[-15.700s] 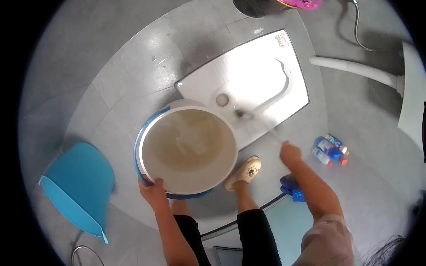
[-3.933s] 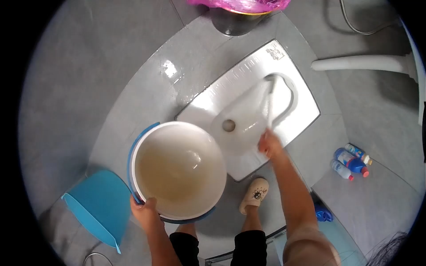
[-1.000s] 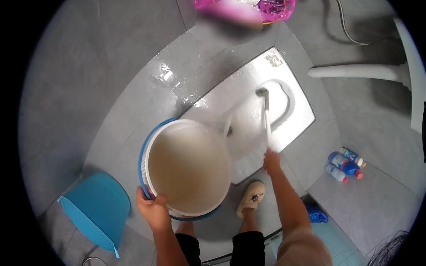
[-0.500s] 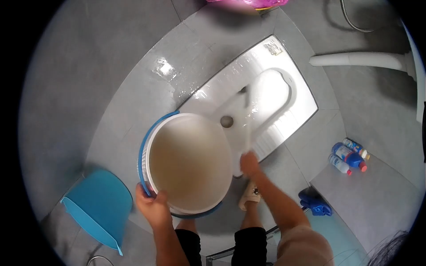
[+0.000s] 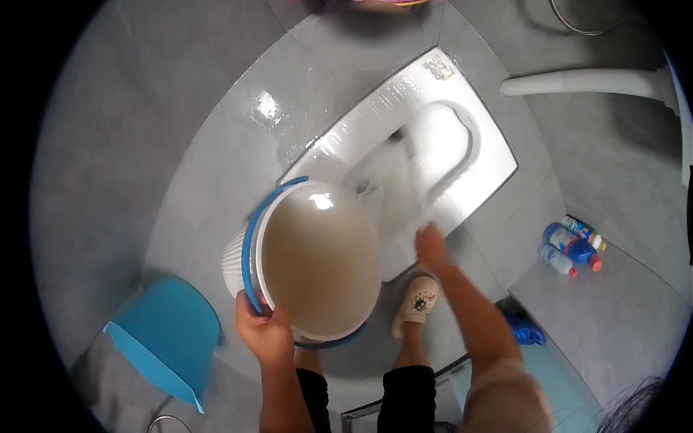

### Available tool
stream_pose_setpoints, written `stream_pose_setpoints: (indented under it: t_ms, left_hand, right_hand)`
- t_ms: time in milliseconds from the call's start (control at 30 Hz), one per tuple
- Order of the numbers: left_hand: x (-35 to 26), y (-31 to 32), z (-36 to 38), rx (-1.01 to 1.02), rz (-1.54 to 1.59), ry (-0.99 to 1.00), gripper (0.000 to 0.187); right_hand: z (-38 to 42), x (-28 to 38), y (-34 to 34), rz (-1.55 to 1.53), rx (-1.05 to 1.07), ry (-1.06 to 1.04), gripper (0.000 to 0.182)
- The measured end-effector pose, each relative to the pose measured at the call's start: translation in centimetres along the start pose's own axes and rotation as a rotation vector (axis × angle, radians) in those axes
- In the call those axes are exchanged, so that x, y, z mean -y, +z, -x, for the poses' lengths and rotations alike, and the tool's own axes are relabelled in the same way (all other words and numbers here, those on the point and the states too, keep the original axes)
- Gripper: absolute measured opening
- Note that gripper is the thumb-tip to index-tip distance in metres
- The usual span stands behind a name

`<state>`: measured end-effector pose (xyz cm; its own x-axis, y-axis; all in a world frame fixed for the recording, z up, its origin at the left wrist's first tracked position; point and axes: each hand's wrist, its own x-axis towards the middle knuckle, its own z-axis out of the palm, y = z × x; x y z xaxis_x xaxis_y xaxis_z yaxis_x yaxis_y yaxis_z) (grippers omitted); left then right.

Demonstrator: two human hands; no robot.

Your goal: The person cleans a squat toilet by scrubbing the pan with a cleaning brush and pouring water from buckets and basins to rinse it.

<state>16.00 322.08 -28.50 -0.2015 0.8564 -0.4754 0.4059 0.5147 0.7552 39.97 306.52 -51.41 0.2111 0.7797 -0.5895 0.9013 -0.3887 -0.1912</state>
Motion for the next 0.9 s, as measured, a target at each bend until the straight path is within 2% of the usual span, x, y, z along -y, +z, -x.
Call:
stream_pose_setpoints:
  t_ms: [67, 100, 167, 200, 267, 300, 367, 500, 533, 600, 633, 700, 767, 833, 900]
  left_hand:
    - [0.2, -0.1, 0.0, -0.009, 0.045, 0.001, 0.026]
    - [0.2, -0.3, -0.1, -0.003, 0.041, 0.005, 0.025]
    - [0.0, -0.6, -0.4, 0.0, 0.052, 0.001, 0.025]
    - [-0.3, -0.7, -0.3, -0.006, 0.035, -0.007, 0.024]
    - [-0.7, -0.7, -0.7, -0.016, 0.034, -0.023, 0.023]
    - [-0.9, -0.6, -0.8, -0.03, 0.059, -0.031, 0.023]
    - [-0.6, -0.8, -0.7, -0.052, 0.09, -0.047, 0.022]
    - [0.8, -1.8, -0.4, -0.065, 0.08, -0.051, 0.024]
    - [0.8, -2.1, -0.4, -0.073, 0.09, -0.05, 0.025]
    - [0.9, -2.5, -1.7, -0.067, 0.07, -0.056, 0.025]
    - [1.1, -2.7, -2.0, -0.081, 0.056, -0.043, 0.026]
    - [1.1, -2.8, -2.5, -0.104, 0.096, -0.067, 0.026]
    - [1.0, -3.0, -1.9, -0.1, 0.106, -0.106, 0.026]
    - [1.1, -3.1, -2.3, -0.1, 0.133, -0.147, 0.026]
    - [1.4, -3.5, -1.9, -0.086, 0.077, -0.135, 0.026]
  right_hand:
    - [-3.9, -4.7, -2.7, -0.42, -0.227, 0.504, 0.025]
    - [-4.7, -6.6, -4.9, -0.397, -0.159, 0.667, 0.037]
    - [-2.8, -6.8, -10.1, -0.206, -0.118, 0.688, 0.056]
    - [-1.6, -6.8, -10.5, -0.189, -0.126, 0.679, 0.056]
    - [1.4, -6.3, -10.5, 0.229, 0.181, 0.449, 0.07]
    - [2.2, -6.5, -10.1, 0.244, 0.178, 0.444, 0.07]
    - [2.9, -6.9, -9.7, 0.359, 0.319, 0.429, 0.072]
    - [-3.3, -7.3, -14.2, 0.454, 0.127, 0.435, 0.063]
    - [-2.5, -8.2, -12.9, 0.477, 0.104, 0.41, 0.062]
    - [2.6, -10.2, -8.7, 0.462, 0.25, 0.506, 0.063]
    - [4.9, -9.7, -8.5, 0.515, 0.42, 0.553, 0.064]
    - [4.5, -7.6, -10.7, 0.464, 0.51, 0.597, 0.062]
    - [-0.7, -11.0, -9.0, 0.495, 0.167, 0.432, 0.06]
    - [-6.6, -7.4, -12.9, 0.592, 0.1, 0.464, 0.057]
    - [-2.3, -9.7, -11.7, 0.57, 0.242, 0.508, 0.059]
